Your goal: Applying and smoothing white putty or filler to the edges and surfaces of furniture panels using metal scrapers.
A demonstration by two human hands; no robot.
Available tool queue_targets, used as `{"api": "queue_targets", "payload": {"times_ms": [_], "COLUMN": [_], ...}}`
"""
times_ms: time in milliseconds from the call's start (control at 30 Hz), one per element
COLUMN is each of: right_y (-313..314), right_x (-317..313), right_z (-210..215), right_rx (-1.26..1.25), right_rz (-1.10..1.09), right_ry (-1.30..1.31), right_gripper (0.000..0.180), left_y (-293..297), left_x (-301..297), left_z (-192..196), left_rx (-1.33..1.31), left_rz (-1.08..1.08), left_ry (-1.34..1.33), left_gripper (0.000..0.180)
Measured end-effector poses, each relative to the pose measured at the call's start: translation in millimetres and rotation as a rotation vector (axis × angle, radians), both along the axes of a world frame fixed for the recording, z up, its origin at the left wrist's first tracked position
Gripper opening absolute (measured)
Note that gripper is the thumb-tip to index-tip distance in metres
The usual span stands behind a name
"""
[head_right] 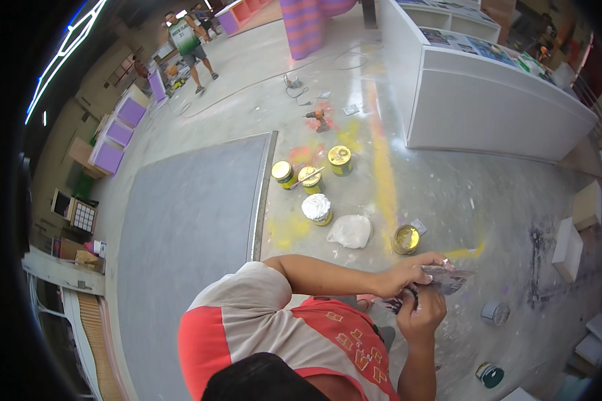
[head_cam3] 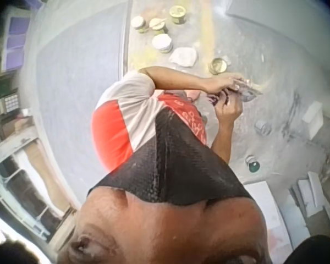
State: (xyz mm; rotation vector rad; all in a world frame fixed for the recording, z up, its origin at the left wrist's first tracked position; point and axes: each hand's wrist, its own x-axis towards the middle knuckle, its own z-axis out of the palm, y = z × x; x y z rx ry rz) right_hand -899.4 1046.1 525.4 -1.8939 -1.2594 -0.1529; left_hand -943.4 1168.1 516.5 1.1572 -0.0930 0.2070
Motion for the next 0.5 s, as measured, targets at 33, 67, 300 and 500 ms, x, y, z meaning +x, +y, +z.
{"api": "queue_targets", "payload": {"times_ms": [33,67,300,500], "right_y": [7.9,13.5,55.8,75.9], "right_x": [6.5,15.0,73.8,145.4], "right_z": [2.4,1.1,-2.9,9.1], "right_rx": [0.042,0.055,0.069,-0.046], "right_rz": [0.086,0.133,0.519,0.800], "right_ry": [0.000,-0.006,0.156,0.240], "right_gripper": [0.010,0.012,0.017,0.013], "left_y": [3.1,6.2,22.6,20.4], "left_x": [5.2,9.1,29.2,53.0], "left_z": [0.0,1.3,1.9,5.3], "left_rx": [-0.044,-0.042,-0.111,-0.299], "left_rz": [0.020,0.043,0.384,0.545], "left_ry": [0.022,0.023,0.097,0.046], "left_gripper": [0.043,0.043,0.046,0.042]}}
